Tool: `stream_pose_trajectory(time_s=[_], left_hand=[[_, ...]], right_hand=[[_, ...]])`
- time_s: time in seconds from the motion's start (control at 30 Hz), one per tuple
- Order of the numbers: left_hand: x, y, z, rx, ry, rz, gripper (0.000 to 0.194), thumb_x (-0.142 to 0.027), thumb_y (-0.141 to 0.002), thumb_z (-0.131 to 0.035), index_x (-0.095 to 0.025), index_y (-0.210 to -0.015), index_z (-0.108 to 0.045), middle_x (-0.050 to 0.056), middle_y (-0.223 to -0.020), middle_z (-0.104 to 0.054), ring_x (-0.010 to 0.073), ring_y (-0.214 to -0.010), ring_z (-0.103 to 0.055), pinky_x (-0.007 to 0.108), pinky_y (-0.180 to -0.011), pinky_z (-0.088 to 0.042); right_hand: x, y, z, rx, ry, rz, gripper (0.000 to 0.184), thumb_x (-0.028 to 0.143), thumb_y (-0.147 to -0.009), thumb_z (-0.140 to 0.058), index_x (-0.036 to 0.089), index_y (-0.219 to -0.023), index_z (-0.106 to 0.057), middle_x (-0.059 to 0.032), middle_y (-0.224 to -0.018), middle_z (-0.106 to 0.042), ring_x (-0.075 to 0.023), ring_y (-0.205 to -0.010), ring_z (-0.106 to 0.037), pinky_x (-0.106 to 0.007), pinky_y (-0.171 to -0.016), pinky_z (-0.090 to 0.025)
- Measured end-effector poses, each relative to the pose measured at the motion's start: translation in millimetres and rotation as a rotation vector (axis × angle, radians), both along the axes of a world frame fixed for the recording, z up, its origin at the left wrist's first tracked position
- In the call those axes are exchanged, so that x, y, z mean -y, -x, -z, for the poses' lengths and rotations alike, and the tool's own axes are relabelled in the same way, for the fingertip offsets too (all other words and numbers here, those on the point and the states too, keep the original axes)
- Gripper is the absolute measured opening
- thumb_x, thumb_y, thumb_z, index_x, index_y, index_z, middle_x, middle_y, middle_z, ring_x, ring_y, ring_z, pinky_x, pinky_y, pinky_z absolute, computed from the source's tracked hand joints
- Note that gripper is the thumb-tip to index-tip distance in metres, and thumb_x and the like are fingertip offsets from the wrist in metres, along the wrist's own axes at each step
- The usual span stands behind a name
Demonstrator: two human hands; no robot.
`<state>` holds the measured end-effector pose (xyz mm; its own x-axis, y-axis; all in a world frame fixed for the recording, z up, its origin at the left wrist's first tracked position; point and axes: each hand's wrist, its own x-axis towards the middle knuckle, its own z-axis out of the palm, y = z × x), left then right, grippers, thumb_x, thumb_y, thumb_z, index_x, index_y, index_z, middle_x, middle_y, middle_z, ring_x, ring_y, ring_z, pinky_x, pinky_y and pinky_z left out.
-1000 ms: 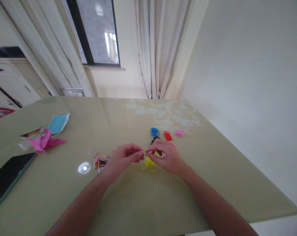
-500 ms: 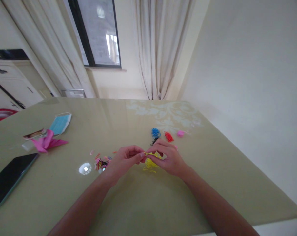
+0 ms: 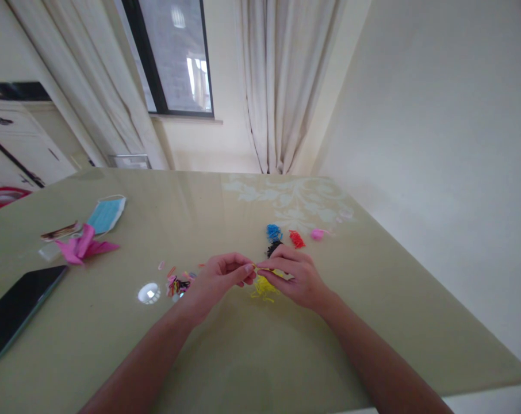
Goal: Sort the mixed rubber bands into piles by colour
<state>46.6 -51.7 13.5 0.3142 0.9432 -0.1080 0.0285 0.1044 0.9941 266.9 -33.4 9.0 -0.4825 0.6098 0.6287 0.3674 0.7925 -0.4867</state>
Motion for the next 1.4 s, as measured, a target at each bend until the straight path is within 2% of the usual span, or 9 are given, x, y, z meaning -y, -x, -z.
stream_pose_trajectory(time_s=[0.17, 0.3, 0.4, 0.53, 0.7, 0.87, 1.07, 1.23, 1.4], left_hand=[[-4, 3, 1.8, -0.151, -0.093, -0.018, 0.037, -0.055, -0.09, -0.066, -0.019, -0.09, -0.076, 0.007, -0.084, -0.078, 0.0203, -0.079, -0.07, 0.03, -0.074, -0.052], [-12, 26, 4.0, -0.798, -0.373, -0.238, 0.025, -0.041, -0.093, -0.059, -0.023, -0.089, -0.075, 0.008, -0.091, -0.078, 0.0256, -0.085, -0.07, 0.036, -0.08, -0.05], [-17, 49, 6.5, -1.091, -0.358, -0.242, 0.018, -0.03, -0.091, -0.059, -0.022, -0.091, -0.076, 0.009, -0.099, -0.077, 0.0273, -0.094, -0.07, 0.037, -0.084, -0.048], [-19, 67, 9.9, -1.092, -0.27, -0.138, 0.012, -0.026, -0.083, -0.068, -0.022, -0.091, -0.074, 0.008, -0.098, -0.076, 0.0247, -0.089, -0.071, 0.032, -0.076, -0.047], [-20, 65, 12.1, -1.09, -0.302, -0.179, 0.011, -0.018, -0.083, -0.063, -0.024, -0.079, -0.071, 0.005, -0.088, -0.076, 0.0233, -0.085, -0.07, 0.031, -0.074, -0.045], [-22, 63, 14.6, -1.149, -0.298, -0.154, 0.012, -0.022, -0.086, -0.059, -0.023, -0.081, -0.07, 0.005, -0.088, -0.076, 0.0236, -0.085, -0.07, 0.032, -0.073, -0.045], [-22, 56, 9.1, -1.121, -0.451, -0.151, 0.019, -0.027, -0.086, -0.056, -0.022, -0.08, -0.073, 0.009, -0.093, -0.071, 0.0269, -0.094, -0.068, 0.035, -0.082, -0.049], [-20, 42, 1.2, -0.821, -0.379, -0.226, 0.019, -0.037, -0.086, -0.061, -0.022, -0.082, -0.071, 0.004, -0.077, -0.072, 0.0224, -0.074, -0.067, 0.032, -0.068, -0.048], [-18, 29, 5.7, -0.397, -0.292, -0.142, 0.024, -0.045, -0.085, -0.072, -0.021, -0.086, -0.071, 0.003, -0.08, -0.077, 0.0202, -0.076, -0.071, 0.03, -0.07, -0.054]], right_hand=[[-2, -6, -11.0, -0.152, 0.134, 0.016, 0.013, 0.032, -0.095, -0.074, 0.023, -0.099, -0.083, -0.0045, -0.081, -0.069, -0.0133, -0.064, -0.057, -0.028, -0.057, -0.047], [-12, -31, -29.5, -0.37, 0.274, 0.104, 0.014, 0.038, -0.09, -0.079, 0.024, -0.089, -0.084, -0.0044, -0.076, -0.069, -0.0161, -0.067, -0.059, -0.03, -0.057, -0.046], [-20, -49, -35.1, -0.524, 0.307, 0.144, 0.014, 0.039, -0.088, -0.081, 0.025, -0.085, -0.084, -0.0032, -0.072, -0.067, -0.0168, -0.069, -0.059, -0.031, -0.061, -0.048], [-25, -59, -31.3, -0.627, 0.362, 0.101, 0.012, 0.038, -0.087, -0.082, 0.026, -0.085, -0.084, -0.0019, -0.073, -0.066, -0.0153, -0.067, -0.058, -0.03, -0.062, -0.048], [-24, -57, -30.2, -0.667, 0.398, 0.072, 0.019, 0.043, -0.085, -0.083, 0.025, -0.082, -0.082, -0.0021, -0.072, -0.064, -0.0151, -0.065, -0.056, -0.03, -0.06, -0.046], [-23, -56, -32.6, -0.669, 0.402, 0.067, 0.026, 0.048, -0.085, -0.082, 0.023, -0.076, -0.08, -0.0019, -0.069, -0.061, -0.0145, -0.062, -0.053, -0.03, -0.058, -0.044], [-20, -51, -35.9, -0.572, 0.435, 0.049, 0.025, 0.045, -0.087, -0.081, 0.023, -0.075, -0.08, -0.0004, -0.067, -0.061, -0.0132, -0.061, -0.051, -0.029, -0.058, -0.041], [-21, -38, -26.4, -0.12, 0.618, 0.014, 0.023, 0.043, -0.086, -0.081, 0.02, -0.082, -0.083, -0.0022, -0.072, -0.069, -0.0135, -0.062, -0.054, -0.027, -0.056, -0.04], [-25, -23, -6.8, 0.116, 0.603, 0.017, 0.013, 0.032, -0.087, -0.081, 0.02, -0.085, -0.085, -0.0018, -0.075, -0.068, -0.0127, -0.066, -0.056, -0.026, -0.059, -0.04]])
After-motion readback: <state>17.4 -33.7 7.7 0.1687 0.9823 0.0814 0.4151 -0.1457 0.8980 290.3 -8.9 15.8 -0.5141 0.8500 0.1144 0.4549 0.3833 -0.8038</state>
